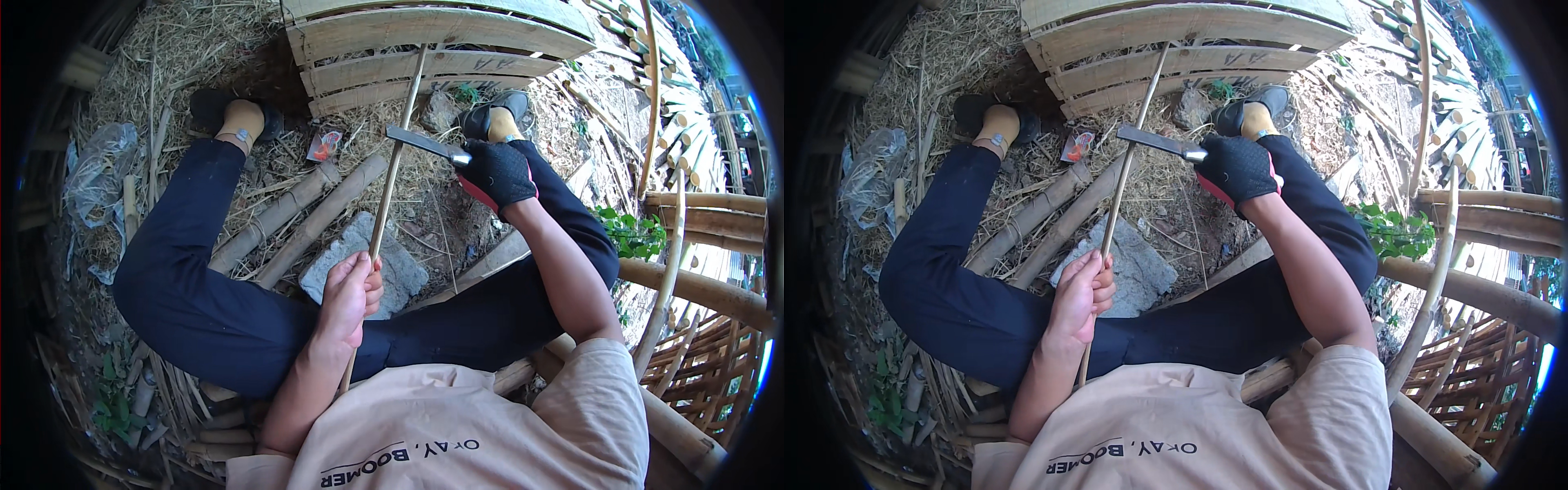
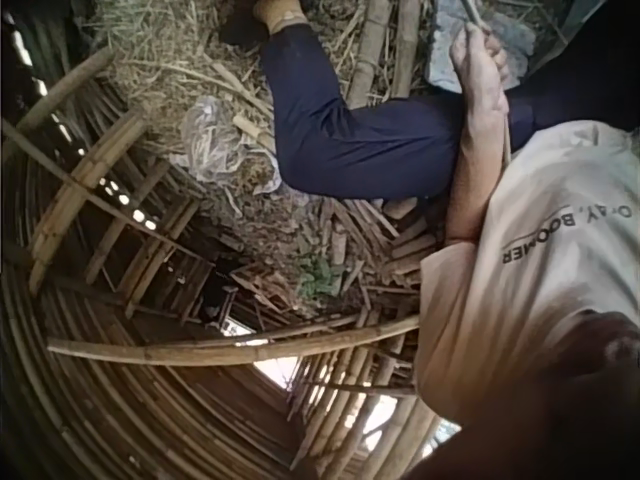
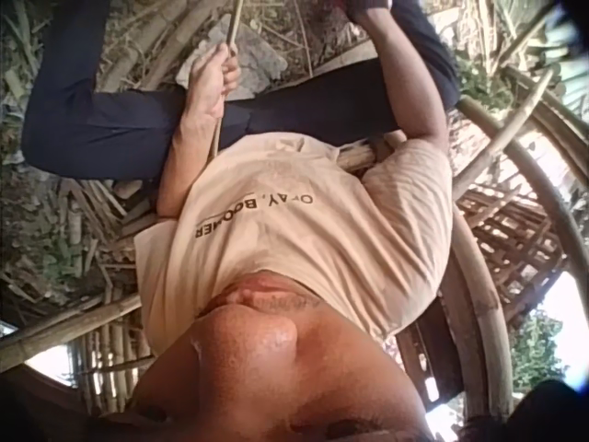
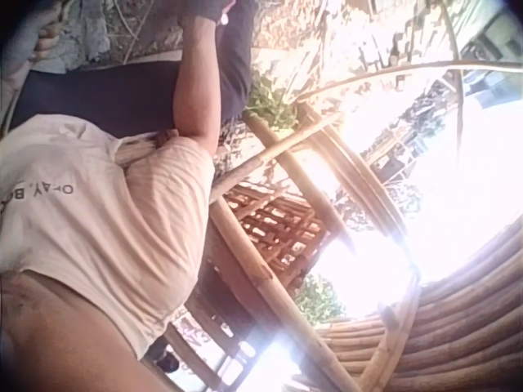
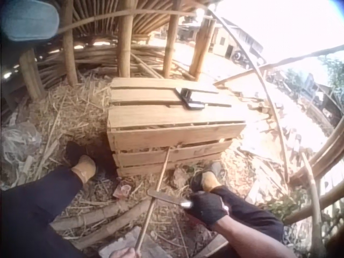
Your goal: The person scrapes and shapes a thin bamboo pole using the blade of a small hand tool while sitting on a bamboo structure.
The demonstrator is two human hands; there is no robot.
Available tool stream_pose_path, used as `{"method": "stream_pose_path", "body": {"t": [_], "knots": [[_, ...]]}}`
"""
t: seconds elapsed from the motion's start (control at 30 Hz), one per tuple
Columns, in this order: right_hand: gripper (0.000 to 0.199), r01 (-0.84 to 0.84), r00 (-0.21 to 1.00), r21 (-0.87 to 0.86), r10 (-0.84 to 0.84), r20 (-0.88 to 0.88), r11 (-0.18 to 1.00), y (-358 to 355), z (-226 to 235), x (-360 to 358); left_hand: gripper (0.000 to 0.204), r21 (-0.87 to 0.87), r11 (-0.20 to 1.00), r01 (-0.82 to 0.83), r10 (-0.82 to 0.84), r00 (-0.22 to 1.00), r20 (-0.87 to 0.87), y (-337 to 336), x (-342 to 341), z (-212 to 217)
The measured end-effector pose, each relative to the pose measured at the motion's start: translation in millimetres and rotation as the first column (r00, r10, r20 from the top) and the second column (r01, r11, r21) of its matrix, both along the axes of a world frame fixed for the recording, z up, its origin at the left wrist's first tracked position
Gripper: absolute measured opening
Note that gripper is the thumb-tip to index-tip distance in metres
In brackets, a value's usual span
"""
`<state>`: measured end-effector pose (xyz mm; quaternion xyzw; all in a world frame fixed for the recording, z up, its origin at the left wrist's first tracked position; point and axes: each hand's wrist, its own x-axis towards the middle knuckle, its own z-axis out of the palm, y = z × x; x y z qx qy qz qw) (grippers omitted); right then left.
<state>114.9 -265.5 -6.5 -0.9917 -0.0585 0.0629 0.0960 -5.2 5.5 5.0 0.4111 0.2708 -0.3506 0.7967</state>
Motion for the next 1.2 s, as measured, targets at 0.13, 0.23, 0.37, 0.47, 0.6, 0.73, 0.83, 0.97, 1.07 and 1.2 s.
{"method": "stream_pose_path", "body": {"t": [0.13, 0.23, 0.37, 0.47, 0.6, 0.73, 0.83, 0.97, 1.07, 1.2], "knots": [[0.017, -0.226, 0.972, 0.048, 0.228, -0.057, 0.973, 6.1, 5.6, -12.6, 0.021, 0.042, 0.999, -0.034, 0.034, 0.999, 0.003, -2.5, 1.4, -0.3], [0.018, -0.335, 0.924, 0.122, 0.351, -0.153, 0.934, 15.1, 0.9, -24.2, 0.021, 0.002, 1.0, -0.006, 0.006, 1.0, -0.004, -2.0, 0.8, 0.4], [0.017, -0.302, 0.93, 0.122, 0.32, -0.179, 0.946, 25.8, 3.5, -24.0, 0.022, -0.009, 1.0, 0.008, -0.008, 1.0, 0.015, 0.1, -1.2, -5.1], [0.018, -0.197, 0.97, 0.029, 0.199, -0.138, 0.98, 19.6, -5.1, -14.0, 0.023, -0.017, 1.0, 0.013, -0.013, 1.0, 0.016, -1.4, -2.7, -2.3], [0.019, 0.012, 0.994, 0.01, -0.011, -0.109, 1.0, -14.8, -14.4, 14.9, 0.023, -0.061, 0.998, 0.025, -0.023, 0.999, 0.022, -4.0, -2.9, -2.1], [0.021, 0.029, 0.994, -0.02, -0.031, -0.106, 0.999, -13.8, -17.7, 18.1, 0.022, -0.035, 0.999, 0.016, -0.015, 1.0, 0.026, -2.4, -1.0, -3.9], [0.021, 0.003, 0.998, 0.038, 0.0, -0.066, 0.999, -15.7, -15.0, 17.6, 0.022, -0.019, 1.0, 0.009, -0.008, 1.0, 0.024, -1.7, -0.8, -2.9], [0.022, -0.104, 0.991, 0.098, 0.112, -0.074, 0.99, -7.6, -11.9, 6.8, 0.02, 0.0, 1.0, 0.003, -0.003, 1.0, 0.024, -1.9, 0.9, -3.8], [0.022, -0.35, 0.924, 0.125, 0.364, -0.115, 0.928, 4.7, 3.1, -6.2, 0.019, 0.011, 1.0, 0.007, -0.007, 1.0, 0.015, -5.3, 1.7, -0.9], [0.019, -0.368, 0.897, 0.128, 0.388, -0.213, 0.921, 27.1, 6.5, -18.7, 0.02, 0.046, 0.999, 0.025, -0.027, 0.999, 0.036, -5.0, -0.1, -2.2]]}}
